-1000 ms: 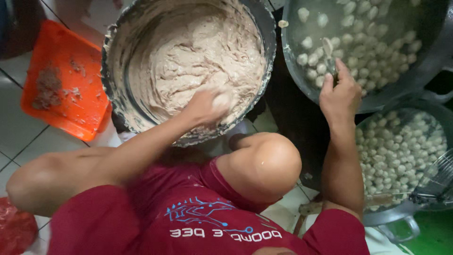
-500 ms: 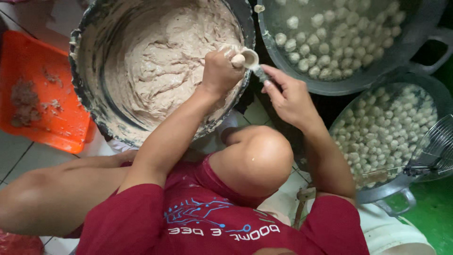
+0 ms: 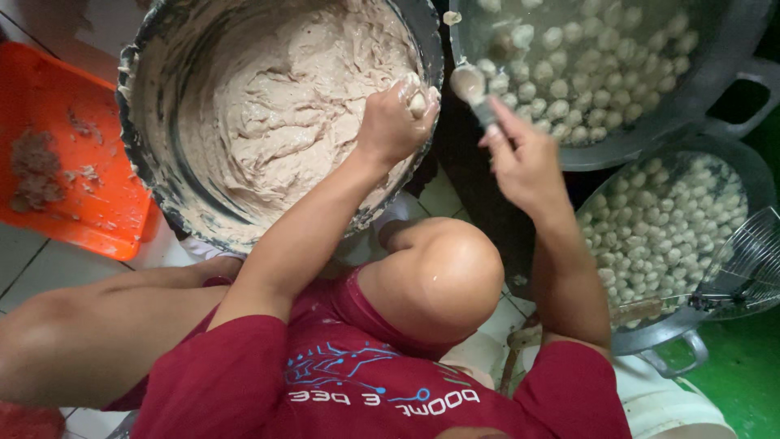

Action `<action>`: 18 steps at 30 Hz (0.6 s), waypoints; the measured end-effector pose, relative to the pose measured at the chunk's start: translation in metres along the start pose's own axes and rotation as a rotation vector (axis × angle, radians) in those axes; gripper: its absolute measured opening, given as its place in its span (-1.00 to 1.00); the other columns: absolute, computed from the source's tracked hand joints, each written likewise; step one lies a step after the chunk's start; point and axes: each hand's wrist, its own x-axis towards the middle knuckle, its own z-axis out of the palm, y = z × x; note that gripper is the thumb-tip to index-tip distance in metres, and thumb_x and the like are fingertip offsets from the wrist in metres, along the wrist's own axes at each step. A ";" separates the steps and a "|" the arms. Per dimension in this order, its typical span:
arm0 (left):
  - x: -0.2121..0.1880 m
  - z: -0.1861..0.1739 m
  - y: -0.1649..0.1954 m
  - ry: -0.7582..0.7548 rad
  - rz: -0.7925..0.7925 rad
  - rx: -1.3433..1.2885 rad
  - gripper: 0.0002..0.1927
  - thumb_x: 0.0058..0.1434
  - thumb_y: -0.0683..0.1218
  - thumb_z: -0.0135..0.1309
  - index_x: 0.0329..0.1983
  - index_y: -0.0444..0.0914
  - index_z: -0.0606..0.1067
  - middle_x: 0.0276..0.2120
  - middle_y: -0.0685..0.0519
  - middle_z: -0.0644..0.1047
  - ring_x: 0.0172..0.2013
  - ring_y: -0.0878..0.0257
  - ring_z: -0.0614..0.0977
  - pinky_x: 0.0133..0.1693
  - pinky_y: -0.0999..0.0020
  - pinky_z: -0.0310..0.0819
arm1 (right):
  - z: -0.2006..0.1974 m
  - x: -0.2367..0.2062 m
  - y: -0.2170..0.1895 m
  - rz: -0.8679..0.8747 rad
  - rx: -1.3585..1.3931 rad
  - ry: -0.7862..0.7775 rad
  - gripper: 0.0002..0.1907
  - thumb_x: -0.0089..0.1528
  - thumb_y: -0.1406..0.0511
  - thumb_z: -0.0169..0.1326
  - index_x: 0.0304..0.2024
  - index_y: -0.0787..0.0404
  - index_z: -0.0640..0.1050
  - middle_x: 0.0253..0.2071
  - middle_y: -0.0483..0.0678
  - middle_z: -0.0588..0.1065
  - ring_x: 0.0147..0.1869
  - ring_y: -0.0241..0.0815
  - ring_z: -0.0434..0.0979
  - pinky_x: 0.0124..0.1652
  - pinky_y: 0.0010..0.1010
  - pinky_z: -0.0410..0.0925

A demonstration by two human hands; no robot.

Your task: The person scoops a thick dough-like mixture from a large metal bowl using a spoon and forms small balls, dropping them into a pot of water. The process is repeated continuously.

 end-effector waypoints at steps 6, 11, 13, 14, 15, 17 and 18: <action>0.003 0.005 -0.001 -0.068 0.010 0.147 -0.79 0.02 -0.03 0.28 -0.33 -0.20 0.56 -0.41 -0.18 0.61 -0.34 -0.18 0.66 -0.28 -0.03 0.55 | 0.016 -0.007 -0.007 0.168 0.377 -0.296 -0.55 0.41 0.35 -0.04 0.37 0.18 0.43 -0.34 -0.17 0.51 -0.49 -0.45 0.40 -0.46 -0.59 0.32; -0.005 -0.003 -0.013 0.004 -0.020 0.486 -0.79 0.13 0.10 0.21 -0.40 -0.10 0.66 -0.42 -0.29 0.59 -0.39 -0.26 0.60 -0.34 -0.13 0.44 | 0.012 0.002 0.011 0.193 0.389 -0.196 -0.52 0.41 0.35 -0.03 0.40 0.15 0.39 -0.32 -0.17 0.52 -0.49 -0.47 0.37 -0.46 -0.61 0.30; -0.011 -0.006 -0.019 -0.097 -0.059 0.453 -0.77 0.23 0.09 0.12 -0.31 -0.12 0.66 -0.39 -0.33 0.55 -0.36 -0.28 0.57 -0.26 -0.15 0.42 | 0.009 0.005 0.021 0.209 0.322 -0.094 -0.52 0.41 0.35 -0.02 0.40 0.14 0.41 -0.32 -0.15 0.51 -0.48 -0.46 0.37 -0.46 -0.59 0.30; -0.013 -0.006 -0.022 -0.143 -0.085 0.439 -0.76 0.29 0.08 0.08 -0.26 -0.12 0.66 -0.38 -0.35 0.53 -0.34 -0.29 0.56 -0.23 -0.16 0.41 | 0.005 0.008 0.026 0.055 0.178 -0.011 -0.55 0.44 0.36 0.01 0.39 0.16 0.42 -0.26 -0.11 0.52 -0.37 -0.42 0.41 -0.36 -0.57 0.34; -0.013 -0.005 -0.024 -0.106 -0.032 0.350 -0.77 0.32 0.07 0.08 -0.29 -0.13 0.63 -0.39 -0.28 0.55 -0.31 -0.28 0.56 -0.15 -0.15 0.44 | 0.000 0.010 0.030 -0.101 0.038 0.066 -0.58 0.47 0.37 0.03 0.39 0.19 0.43 -0.19 -0.07 0.53 -0.26 -0.37 0.44 -0.26 -0.54 0.38; -0.009 -0.004 -0.025 -0.036 0.068 0.173 -0.76 0.38 0.04 0.09 -0.35 -0.14 0.58 -0.41 -0.15 0.60 -0.27 -0.26 0.58 0.01 -0.12 0.50 | -0.004 0.010 0.033 -0.284 -0.144 0.152 -0.63 0.53 0.38 0.05 0.39 0.20 0.43 -0.10 -0.02 0.55 -0.11 -0.32 0.51 -0.11 -0.49 0.42; -0.010 -0.003 -0.024 -0.015 0.073 0.158 -0.76 0.33 0.04 0.14 -0.38 -0.18 0.56 -0.43 -0.17 0.58 -0.30 -0.25 0.59 -0.08 -0.09 0.51 | -0.005 0.008 0.033 -0.311 -0.188 0.167 -0.65 0.55 0.38 0.04 0.39 0.18 0.42 -0.08 0.00 0.56 -0.08 -0.31 0.54 -0.08 -0.48 0.43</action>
